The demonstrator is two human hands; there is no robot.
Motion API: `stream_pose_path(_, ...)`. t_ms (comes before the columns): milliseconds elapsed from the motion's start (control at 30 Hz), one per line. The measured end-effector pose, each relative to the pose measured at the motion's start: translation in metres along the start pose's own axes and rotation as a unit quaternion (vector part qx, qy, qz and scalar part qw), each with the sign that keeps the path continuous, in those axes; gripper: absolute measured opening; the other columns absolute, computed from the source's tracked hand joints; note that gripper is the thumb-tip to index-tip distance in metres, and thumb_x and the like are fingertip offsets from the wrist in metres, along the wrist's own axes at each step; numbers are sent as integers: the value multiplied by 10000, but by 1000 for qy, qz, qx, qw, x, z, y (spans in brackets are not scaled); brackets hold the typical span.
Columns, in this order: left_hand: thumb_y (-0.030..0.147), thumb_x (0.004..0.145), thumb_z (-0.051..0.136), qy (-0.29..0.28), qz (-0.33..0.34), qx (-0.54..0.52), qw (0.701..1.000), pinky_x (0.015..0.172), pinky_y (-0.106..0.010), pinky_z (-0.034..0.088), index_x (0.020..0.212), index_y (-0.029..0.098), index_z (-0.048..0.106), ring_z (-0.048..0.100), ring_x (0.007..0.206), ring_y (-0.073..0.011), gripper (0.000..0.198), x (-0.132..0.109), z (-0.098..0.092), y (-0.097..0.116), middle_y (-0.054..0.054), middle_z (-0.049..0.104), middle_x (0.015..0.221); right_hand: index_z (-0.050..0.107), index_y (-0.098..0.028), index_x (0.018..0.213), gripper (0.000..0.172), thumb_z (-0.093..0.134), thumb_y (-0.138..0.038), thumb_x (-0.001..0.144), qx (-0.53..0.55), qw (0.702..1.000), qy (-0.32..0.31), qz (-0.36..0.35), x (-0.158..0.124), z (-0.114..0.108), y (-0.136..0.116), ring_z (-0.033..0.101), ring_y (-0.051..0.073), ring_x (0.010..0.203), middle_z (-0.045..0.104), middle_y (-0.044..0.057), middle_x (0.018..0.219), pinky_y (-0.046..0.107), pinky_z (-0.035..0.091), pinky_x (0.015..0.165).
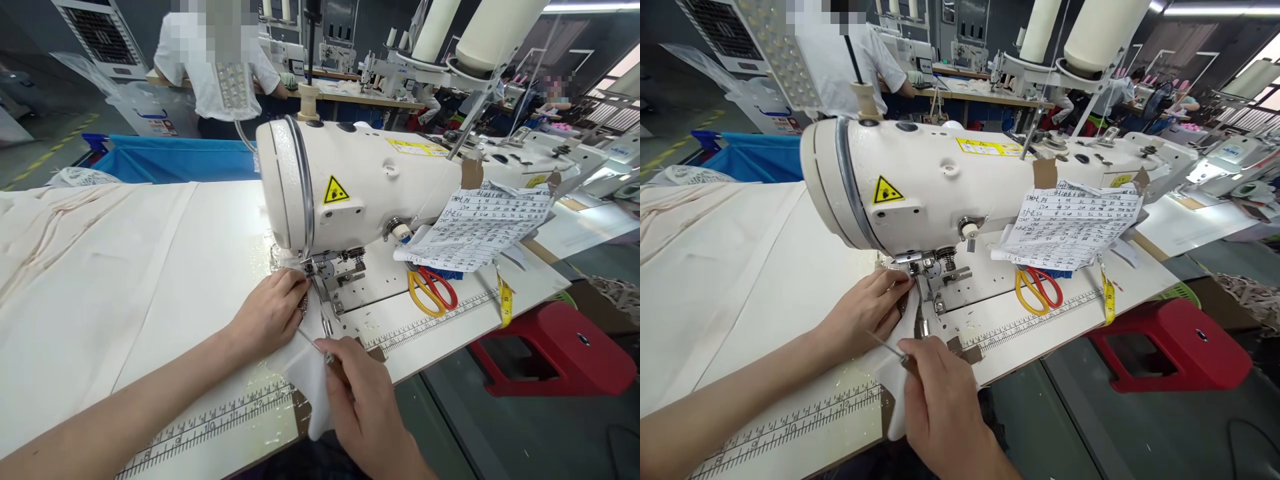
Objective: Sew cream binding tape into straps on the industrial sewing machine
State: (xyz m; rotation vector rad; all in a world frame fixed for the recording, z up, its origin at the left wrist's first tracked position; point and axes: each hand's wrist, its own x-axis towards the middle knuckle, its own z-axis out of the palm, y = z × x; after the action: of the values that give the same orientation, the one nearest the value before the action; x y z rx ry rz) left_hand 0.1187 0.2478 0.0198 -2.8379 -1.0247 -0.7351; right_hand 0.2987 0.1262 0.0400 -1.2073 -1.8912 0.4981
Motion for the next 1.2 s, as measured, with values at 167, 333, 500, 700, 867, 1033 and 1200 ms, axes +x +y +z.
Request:
stream_pose_path(167, 142, 930, 392, -73, -35, 39, 996, 702, -416, 591, 971, 107, 662, 547, 872, -271, 276, 15, -5, 7, -162, 619, 968, 520, -179, 1246, 307, 414, -123, 964, 52, 994, 22, -94, 15, 5, -27, 652, 194, 773, 688, 67, 905, 278, 516, 646)
stream_pose_path(333, 142, 952, 354, -80, -125, 51, 988, 533, -299, 518, 889, 165, 651, 589, 804, -238, 304, 26, -8, 4, -116, 657, 889, 551, -144, 1206, 279, 374, -148, 990, -15, 994, 1, -111, 12, 4, -31, 699, 198, 693, 735, 77, 851, 281, 525, 613)
stream_pose_path(500, 447, 907, 488, -4, -227, -181, 957, 736, -332, 554, 819, 213, 688, 671, 863, -221, 321, 21, -3, -17, -56, 723, 934, 556, -110, 1235, 286, 399, -227, 1027, -127, 991, 15, 51, 6, -4, 2, 732, 220, 669, 779, 100, 897, 282, 492, 550)
stream_pose_path(700, 533, 844, 547, 17, -245, -242, 939, 756, -345, 529, 780, 215, 690, 663, 834, -227, 354, 19, -1, -22, -51, 729, 884, 598, -128, 1214, 299, 414, -152, 980, -220, 973, -1, 73, 22, 6, 26, 739, 232, 721, 777, 99, 948, 289, 494, 539)
stream_pose_path(867, 510, 854, 556, 17, -240, -251, 938, 773, -331, 528, 791, 212, 686, 645, 806, -212, 332, 20, 0, -21, -43, 717, 866, 634, -136, 1189, 305, 427, -152, 965, -225, 972, 9, 65, 29, 14, 28, 733, 239, 711, 776, 96, 952, 310, 488, 518)
stream_pose_path(1033, 529, 851, 571, 15, -248, -258, 933, 776, -336, 526, 805, 213, 698, 647, 822, -221, 344, 20, 1, -22, -47, 718, 881, 647, -143, 1177, 294, 447, -150, 962, -228, 972, 11, 61, 29, 14, 30, 721, 221, 668, 776, 68, 912, 304, 468, 483)
stream_pose_path(1200, 517, 836, 573, 18, -255, -261, 931, 768, -336, 526, 799, 214, 703, 648, 817, -221, 331, 20, 1, -22, -44, 715, 869, 648, -147, 1192, 299, 445, -162, 974, -229, 971, 13, 63, 30, 15, 31, 720, 217, 655, 777, 54, 924, 319, 462, 474)
